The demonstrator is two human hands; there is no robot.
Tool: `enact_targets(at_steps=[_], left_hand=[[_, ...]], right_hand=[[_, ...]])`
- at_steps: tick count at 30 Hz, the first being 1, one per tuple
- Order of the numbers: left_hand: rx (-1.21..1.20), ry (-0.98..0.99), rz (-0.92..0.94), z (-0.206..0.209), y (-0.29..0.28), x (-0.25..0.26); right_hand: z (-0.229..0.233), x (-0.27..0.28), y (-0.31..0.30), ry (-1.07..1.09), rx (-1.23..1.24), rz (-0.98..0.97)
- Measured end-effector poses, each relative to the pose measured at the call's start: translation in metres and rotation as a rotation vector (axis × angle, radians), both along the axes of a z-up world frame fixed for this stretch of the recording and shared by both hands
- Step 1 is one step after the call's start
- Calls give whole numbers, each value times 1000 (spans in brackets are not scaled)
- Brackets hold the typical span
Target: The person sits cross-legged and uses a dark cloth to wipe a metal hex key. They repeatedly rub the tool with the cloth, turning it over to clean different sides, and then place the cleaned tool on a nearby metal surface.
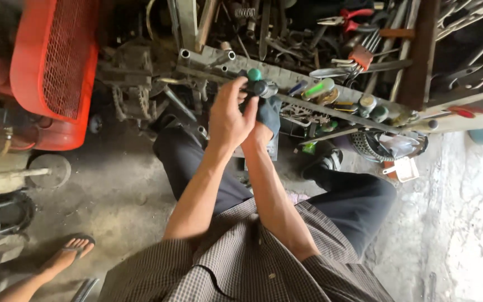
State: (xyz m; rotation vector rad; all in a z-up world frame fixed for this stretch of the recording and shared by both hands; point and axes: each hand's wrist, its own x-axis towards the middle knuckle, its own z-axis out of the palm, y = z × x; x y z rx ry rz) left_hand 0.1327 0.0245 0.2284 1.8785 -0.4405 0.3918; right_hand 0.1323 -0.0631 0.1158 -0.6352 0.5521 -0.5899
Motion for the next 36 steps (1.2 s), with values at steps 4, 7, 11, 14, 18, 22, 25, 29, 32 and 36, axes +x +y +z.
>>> enact_targets(at_steps=[4, 7, 11, 14, 18, 22, 25, 29, 32, 36], left_hand=[[118, -172, -13, 11, -19, 2], [205, -269, 19, 16, -27, -3], [411, -307, 7, 20, -35, 3], [411, -276, -85, 23, -28, 0], [457, -279, -280, 29, -27, 1], [592, -472, -205, 23, -42, 14], [685, -421, -175, 23, -52, 36], [784, -408, -131, 42, -62, 68], [743, -296, -281, 60, -60, 79], [720, -198, -364, 71, -51, 77]], right_hand=[[15, 0, -7, 480, -1281, 118], [8, -8, -7, 698, -1596, 128], [-5, -2, -3, 993, -2080, 141], [-4, -4, 6, 967, -2008, 164], [55, 5, 22, 924, -1851, 194], [99, 9, 35, 877, -1713, 226], [92, 5, 36, 847, -1602, 250], [68, 8, 30, 788, -1459, 255], [50, 7, 28, 762, -1350, 270], [29, 10, 21, 729, -1199, 276]])
